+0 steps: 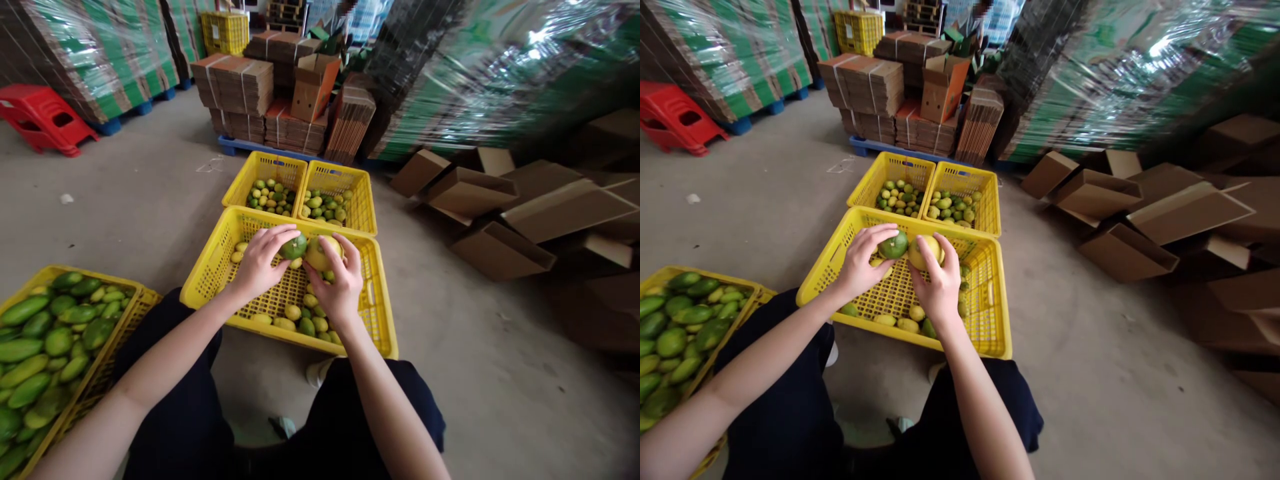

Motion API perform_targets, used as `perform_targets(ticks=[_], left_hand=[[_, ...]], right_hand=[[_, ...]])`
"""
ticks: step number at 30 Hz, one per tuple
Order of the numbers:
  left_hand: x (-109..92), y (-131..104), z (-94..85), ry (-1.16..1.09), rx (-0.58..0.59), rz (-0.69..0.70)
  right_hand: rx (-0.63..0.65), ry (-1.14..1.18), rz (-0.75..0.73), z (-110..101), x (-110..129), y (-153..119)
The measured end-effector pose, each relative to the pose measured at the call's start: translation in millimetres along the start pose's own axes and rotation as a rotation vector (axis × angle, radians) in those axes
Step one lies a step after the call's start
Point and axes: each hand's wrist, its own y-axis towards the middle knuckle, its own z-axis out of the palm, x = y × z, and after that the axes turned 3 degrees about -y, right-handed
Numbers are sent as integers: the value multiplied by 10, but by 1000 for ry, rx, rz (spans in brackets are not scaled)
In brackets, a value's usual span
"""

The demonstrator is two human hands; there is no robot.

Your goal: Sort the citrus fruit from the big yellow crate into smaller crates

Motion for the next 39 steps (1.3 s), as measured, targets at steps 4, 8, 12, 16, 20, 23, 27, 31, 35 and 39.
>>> perform_targets(ticks=[4,8,12,16,20,23,27,31,35,39], left_hand=[[-59,2,-4,-79,-20,-59],[-104,49,-2,-340,-146,-260],[-38,122,-10,-783,-143,-592],[79,154,-17,-1004,-47,-905],[134,152,-5,-1016,-20,-1063],[100,164,0,-1078,-57,-1081],[10,196,-6,-1173,-135,-1063],[-30,211,7,-1246,-155,-1037],[-14,198,24,-1216,-277,-977],[9,187,12,-1254,-350,-941]], right_hand=[[6,135,146,-11,67,24],[25,483,466,-35,135,87],[64,959,913,-44,141,179],[229,1208,1240,-49,132,263],[359,1233,1419,-69,125,299],[356,1253,1413,-83,109,289],[245,1301,1288,-87,101,251],[158,1348,1232,-73,109,223],[105,1314,1294,-49,95,219],[80,1298,1324,-26,87,217]])
